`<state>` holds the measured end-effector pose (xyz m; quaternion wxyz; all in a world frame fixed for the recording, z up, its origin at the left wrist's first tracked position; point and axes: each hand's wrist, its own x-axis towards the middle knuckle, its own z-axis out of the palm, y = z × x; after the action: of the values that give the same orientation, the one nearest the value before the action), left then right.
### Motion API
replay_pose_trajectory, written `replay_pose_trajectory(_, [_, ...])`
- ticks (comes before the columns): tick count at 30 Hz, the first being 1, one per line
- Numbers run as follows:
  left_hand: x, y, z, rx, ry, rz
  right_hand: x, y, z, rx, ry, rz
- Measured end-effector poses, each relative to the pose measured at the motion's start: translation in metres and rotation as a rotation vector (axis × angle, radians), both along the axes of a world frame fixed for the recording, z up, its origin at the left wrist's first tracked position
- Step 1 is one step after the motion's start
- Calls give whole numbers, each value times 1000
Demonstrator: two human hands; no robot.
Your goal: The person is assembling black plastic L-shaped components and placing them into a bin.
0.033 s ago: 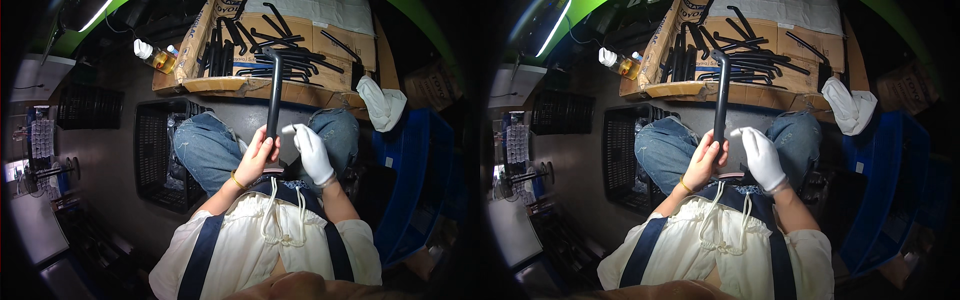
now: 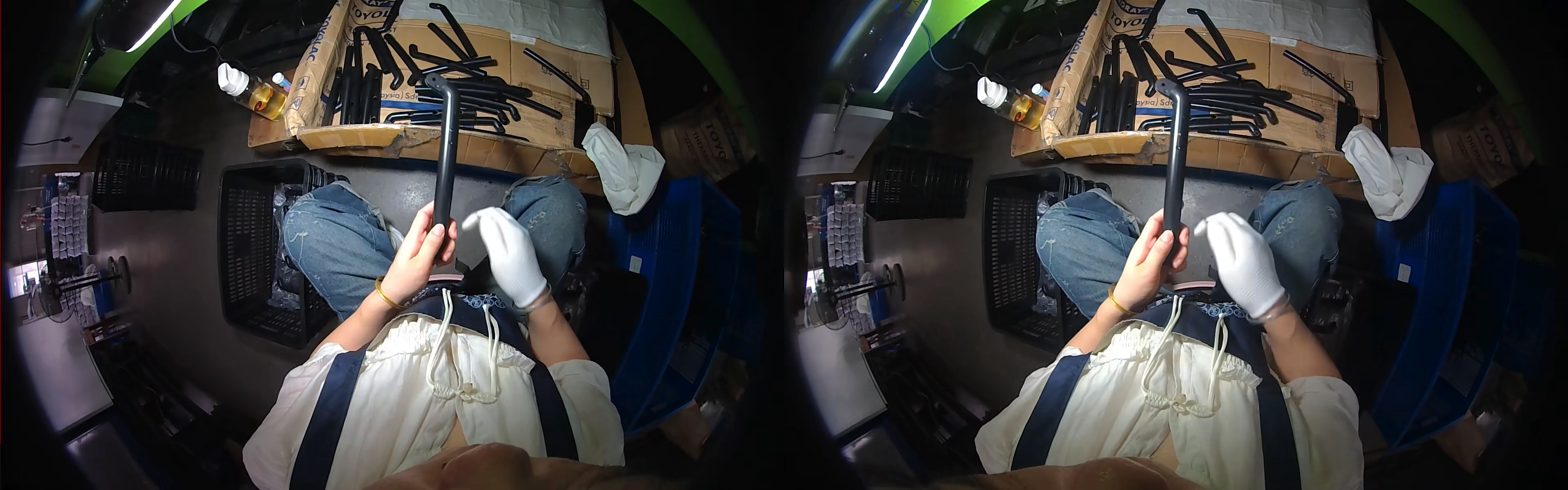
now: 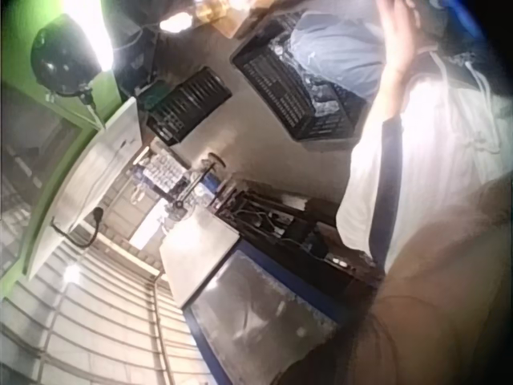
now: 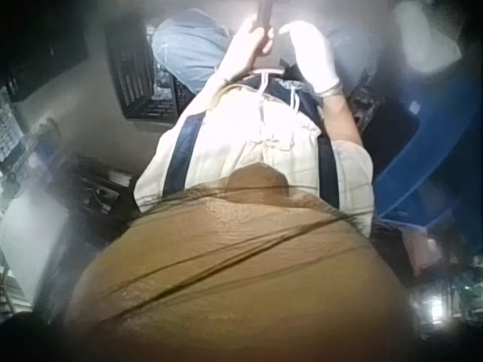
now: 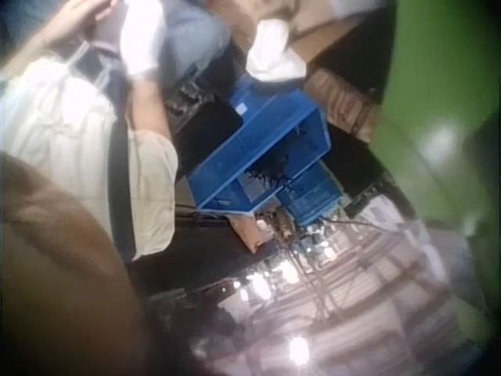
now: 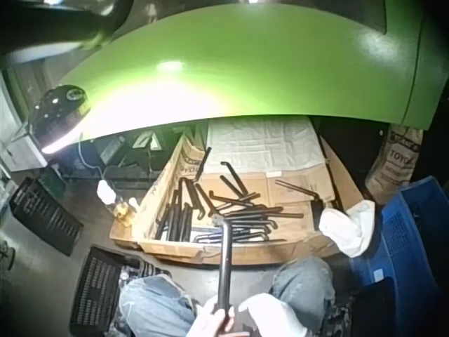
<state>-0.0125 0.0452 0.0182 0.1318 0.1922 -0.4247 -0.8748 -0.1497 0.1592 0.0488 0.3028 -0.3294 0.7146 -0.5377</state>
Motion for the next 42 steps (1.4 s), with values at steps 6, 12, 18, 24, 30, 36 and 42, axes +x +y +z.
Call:
replay_pose_trajectory(6, [1,-2,10,-163,-14,-33,14,6,14,173,360,178])
replay_pose_trajectory(12, [2,-3,15,-258,-52,-76,14,2,16,217,404,211])
replay_pose_trajectory(18, [2,3,14,-391,-121,-63,10,4,15,273,379,288])
replay_pose_trajectory(24, [0,11,9,-518,-141,18,17,2,7,251,430,261])
replay_pose_trajectory(30, [0,14,2,-506,-137,77,23,3,10,258,431,216])
replay_pose_trajectory(36, [15,0,-9,-242,-255,-107,-25,-10,18,-88,198,-318])
replay_pose_trajectory(42, [35,5,-16,-641,-248,-298,-76,-11,18,19,162,-178])
